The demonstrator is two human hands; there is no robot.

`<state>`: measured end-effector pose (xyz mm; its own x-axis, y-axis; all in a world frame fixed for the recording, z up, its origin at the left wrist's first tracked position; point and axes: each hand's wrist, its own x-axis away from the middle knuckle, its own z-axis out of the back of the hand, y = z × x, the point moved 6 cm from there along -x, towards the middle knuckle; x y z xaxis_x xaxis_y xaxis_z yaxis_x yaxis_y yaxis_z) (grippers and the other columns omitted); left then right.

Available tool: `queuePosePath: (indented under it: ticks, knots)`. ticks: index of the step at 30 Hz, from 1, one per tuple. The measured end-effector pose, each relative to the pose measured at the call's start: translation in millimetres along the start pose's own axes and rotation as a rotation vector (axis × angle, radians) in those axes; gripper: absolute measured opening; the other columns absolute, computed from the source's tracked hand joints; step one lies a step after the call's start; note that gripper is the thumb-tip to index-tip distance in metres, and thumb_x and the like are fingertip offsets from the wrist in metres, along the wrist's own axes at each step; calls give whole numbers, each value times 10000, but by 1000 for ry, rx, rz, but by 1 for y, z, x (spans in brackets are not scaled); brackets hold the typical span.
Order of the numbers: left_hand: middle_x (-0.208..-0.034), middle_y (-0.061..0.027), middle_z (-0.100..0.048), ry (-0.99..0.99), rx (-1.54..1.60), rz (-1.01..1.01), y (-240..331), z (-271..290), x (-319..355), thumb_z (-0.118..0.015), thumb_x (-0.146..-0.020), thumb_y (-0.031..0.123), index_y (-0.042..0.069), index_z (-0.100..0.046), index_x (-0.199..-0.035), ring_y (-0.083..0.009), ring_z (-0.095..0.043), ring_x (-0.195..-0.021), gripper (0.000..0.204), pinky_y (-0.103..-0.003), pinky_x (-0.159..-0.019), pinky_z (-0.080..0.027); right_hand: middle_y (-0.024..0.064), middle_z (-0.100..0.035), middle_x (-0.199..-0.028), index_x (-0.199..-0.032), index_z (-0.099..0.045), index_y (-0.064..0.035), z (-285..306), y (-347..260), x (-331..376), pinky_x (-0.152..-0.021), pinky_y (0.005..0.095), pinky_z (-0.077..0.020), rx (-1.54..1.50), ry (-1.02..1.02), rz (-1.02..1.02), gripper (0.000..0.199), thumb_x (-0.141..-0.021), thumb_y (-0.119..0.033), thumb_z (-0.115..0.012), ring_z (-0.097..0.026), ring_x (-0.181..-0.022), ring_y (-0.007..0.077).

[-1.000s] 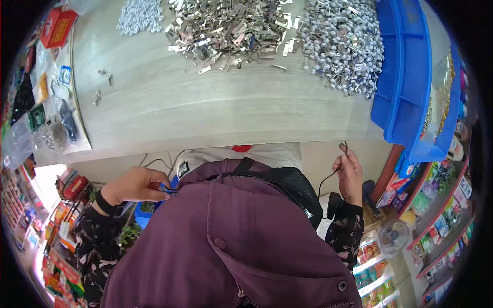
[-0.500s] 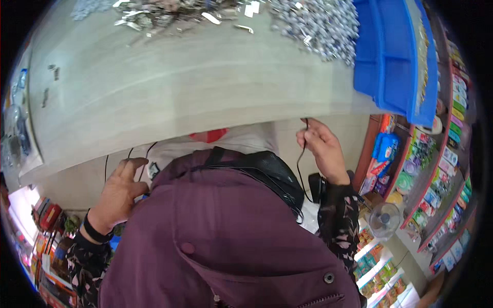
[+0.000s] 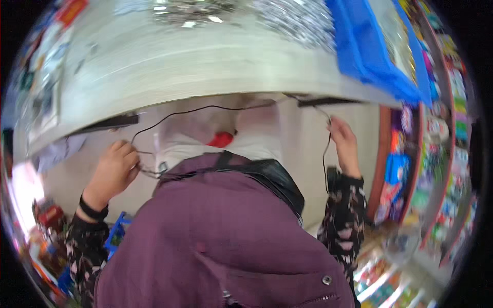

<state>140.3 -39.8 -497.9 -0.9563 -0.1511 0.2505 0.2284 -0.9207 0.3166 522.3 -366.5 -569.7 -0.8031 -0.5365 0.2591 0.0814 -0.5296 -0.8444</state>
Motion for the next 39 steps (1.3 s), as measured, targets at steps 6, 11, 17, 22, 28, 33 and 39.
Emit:
queuePosePath:
  ticks: [6, 11, 17, 22, 28, 33, 39]
  knots:
    - [-808, -94, -518, 253, 8, 27, -14, 8, 27, -595, -670, 65, 52, -522, -783, -279, -509, -830, 135, -386, -699, -443, 87, -600, -1062, -1184, -518, -3, -52, -37, 11, -889, 275, -412, 61, -229, 94, 327, -884, -135, -529, -555, -965, 144]
    - [-916, -101, -559, 171, 29, 283, -16, -3, 67, -595, -703, 52, 60, -550, -910, -309, -534, -866, 212, -380, -751, -456, 89, -609, -1025, -1162, -524, 8, -74, -121, 45, -837, 258, -429, -66, -478, 186, 297, -892, -115, -514, -563, -926, 134]
    - [-1039, -123, -594, 473, 185, 509, -23, 54, 127, -636, -770, 99, 34, -533, -1123, -232, -582, -944, 373, -308, -806, -460, 86, -618, -966, -1127, -546, 6, -23, -191, 63, -770, 238, -446, -148, -303, 479, 252, -895, -87, -511, -566, -847, 121]
    - [-962, -106, -618, 588, 542, 490, -27, 78, 115, -612, -807, 89, 15, -538, -1100, -171, -591, -904, 311, -287, -793, -457, 68, -627, -915, -1090, -574, -1, -2, -204, 28, -699, 224, -454, -207, 81, 388, 228, -895, -109, -526, -549, -736, 98]
    - [-915, -96, -618, 471, 618, 175, 3, 88, 0, -594, -832, 89, 0, -555, -1058, -160, -601, -839, 246, -272, -732, -481, 54, -637, -931, -1065, -601, -5, -78, -185, -42, -680, 211, -461, -271, -207, 460, 228, -891, -138, -537, -579, -767, 84]
    - [-887, -93, -611, 507, 624, 29, 3, 78, -94, -590, -835, 103, 1, -569, -1013, -160, -594, -782, 205, -277, -690, -479, 39, -637, -910, -1038, -616, -5, -122, -198, -65, -682, 204, -454, -170, -335, 493, 213, -877, -131, -556, -571, -758, 71]
    - [-869, -129, -601, 147, 628, -258, 70, 73, -126, -544, -844, 181, 36, -589, -921, -293, -585, -796, 170, -355, -711, -466, 22, -630, -859, -1004, -627, 2, -140, -207, -64, -691, 202, -447, -40, -423, 502, 193, -861, -118, -574, -559, -775, 56]
